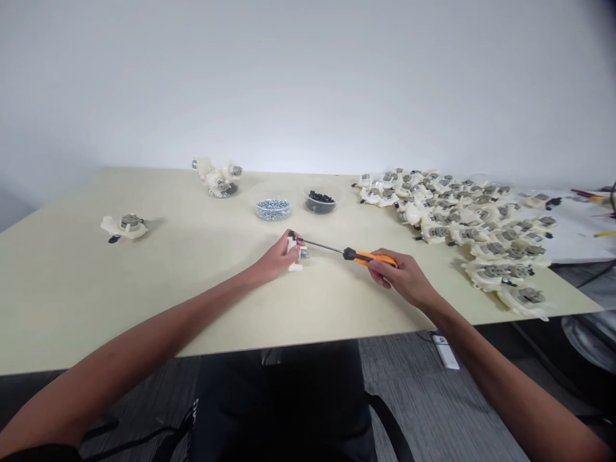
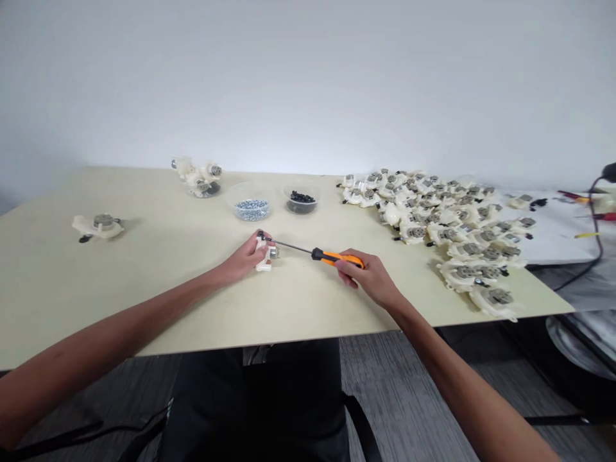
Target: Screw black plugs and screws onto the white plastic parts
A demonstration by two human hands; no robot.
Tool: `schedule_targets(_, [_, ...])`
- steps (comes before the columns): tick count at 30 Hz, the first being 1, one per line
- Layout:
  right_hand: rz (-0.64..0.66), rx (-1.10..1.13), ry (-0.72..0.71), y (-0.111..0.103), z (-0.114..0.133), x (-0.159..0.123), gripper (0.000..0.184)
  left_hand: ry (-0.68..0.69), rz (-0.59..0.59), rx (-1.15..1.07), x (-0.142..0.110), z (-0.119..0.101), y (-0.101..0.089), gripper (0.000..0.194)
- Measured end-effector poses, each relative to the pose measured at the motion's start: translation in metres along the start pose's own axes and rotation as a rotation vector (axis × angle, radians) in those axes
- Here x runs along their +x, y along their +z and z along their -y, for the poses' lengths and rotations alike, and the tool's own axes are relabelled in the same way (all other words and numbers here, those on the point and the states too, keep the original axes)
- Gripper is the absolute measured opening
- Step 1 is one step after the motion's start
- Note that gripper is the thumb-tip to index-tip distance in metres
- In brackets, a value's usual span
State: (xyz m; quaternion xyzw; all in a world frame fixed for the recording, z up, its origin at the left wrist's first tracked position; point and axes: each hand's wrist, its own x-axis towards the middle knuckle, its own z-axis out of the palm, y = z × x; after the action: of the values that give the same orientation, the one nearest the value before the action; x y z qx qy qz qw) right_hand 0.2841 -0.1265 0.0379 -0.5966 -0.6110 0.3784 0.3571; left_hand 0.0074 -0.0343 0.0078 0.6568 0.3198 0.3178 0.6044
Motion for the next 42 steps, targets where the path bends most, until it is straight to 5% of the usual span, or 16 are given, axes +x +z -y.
schedule_targets(3, [0.08, 0.162, 0.131, 0.005, -0.007, 0.003, 0.041, 0.043, -0.02, 0.061, -0.005, -0.002, 0.0, 0.02])
schedule_targets(6, [0.074, 0.172, 0.119, 0.001, -0.013, 0.004, 0.035, 0.061, -0.014, 0.081, -0.007, -0.003, 0.001, 0.02])
schedule_targets(12, [-0.253, -0.077, -0.137, -0.025, -0.012, -0.001, 0.042, 0.036, 0.061, 0.135, -0.003, -0.002, 0.006, 0.02])
schedule_targets(15, [-0.319, -0.268, -0.206, -0.027, -0.006, -0.007, 0.039, 0.021, 0.06, 0.12, -0.002, -0.003, 0.007, 0.021])
schedule_targets(19, [-0.263, -0.365, -0.111, -0.018, 0.001, -0.013, 0.037, 0.026, 0.032, 0.105, -0.004, -0.007, 0.007, 0.019])
schedule_targets(25, [-0.09, -0.133, -0.038, -0.013, -0.003, -0.009, 0.029, 0.088, 0.051, 0.124, -0.007, -0.007, 0.005, 0.021])
schedule_targets(32, [-0.252, -0.067, -0.092, -0.015, -0.01, -0.01, 0.037, 0.114, 0.065, 0.136, -0.005, -0.002, 0.007, 0.016])
schedule_targets(42, [-0.188, -0.093, -0.026, -0.012, 0.0, -0.013, 0.028, 0.101, -0.017, 0.181, -0.008, -0.007, 0.01, 0.014])
